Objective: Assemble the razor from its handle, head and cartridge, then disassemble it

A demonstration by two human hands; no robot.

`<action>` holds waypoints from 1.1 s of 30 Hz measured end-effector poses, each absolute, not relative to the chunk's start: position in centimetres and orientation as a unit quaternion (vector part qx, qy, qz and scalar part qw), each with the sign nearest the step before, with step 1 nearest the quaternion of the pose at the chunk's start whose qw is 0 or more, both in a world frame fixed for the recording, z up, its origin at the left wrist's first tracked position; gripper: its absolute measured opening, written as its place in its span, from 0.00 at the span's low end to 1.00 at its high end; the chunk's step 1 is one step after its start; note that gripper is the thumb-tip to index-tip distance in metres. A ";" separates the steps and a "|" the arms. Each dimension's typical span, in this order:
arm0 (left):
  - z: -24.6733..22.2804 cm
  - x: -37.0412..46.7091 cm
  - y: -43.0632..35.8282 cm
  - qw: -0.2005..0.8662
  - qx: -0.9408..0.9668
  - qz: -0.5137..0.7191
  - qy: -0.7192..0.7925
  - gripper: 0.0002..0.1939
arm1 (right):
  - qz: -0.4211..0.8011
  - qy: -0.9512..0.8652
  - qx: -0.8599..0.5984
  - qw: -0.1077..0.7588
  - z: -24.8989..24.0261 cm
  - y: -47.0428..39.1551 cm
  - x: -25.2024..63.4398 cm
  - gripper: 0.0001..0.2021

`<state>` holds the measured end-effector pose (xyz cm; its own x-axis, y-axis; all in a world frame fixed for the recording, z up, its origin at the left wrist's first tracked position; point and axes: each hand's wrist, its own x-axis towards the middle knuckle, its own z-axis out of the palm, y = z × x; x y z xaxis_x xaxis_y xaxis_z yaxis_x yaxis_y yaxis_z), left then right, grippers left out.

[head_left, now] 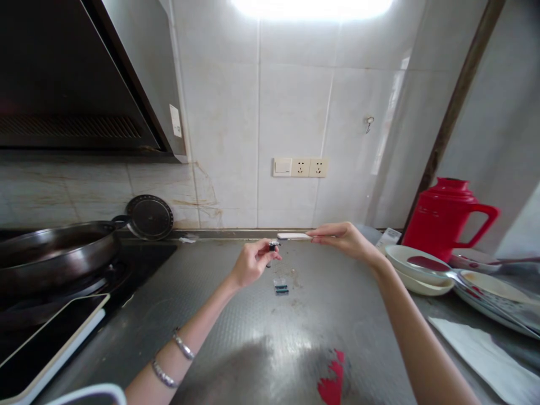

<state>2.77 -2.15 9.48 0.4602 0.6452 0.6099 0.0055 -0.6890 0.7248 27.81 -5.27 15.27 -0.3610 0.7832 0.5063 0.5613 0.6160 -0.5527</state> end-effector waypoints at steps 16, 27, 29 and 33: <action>9.3 3.0 -2.2 0.331 0.789 0.473 0.212 0.06 | 0.143 -0.819 -0.398 0.387 15.6 -5.8 27.0 0.15; 9.2 3.0 -2.2 0.338 0.789 0.469 0.210 0.06 | 0.117 -0.818 -0.408 0.388 15.4 -5.6 27.0 0.16; 9.2 3.1 -2.3 0.338 0.790 0.467 0.210 0.06 | 0.115 -0.818 -0.408 0.389 15.4 -5.5 27.0 0.16; 9.2 3.1 -2.3 0.338 0.787 0.470 0.213 0.06 | 0.131 -0.824 -0.395 0.384 15.3 -5.6 26.8 0.15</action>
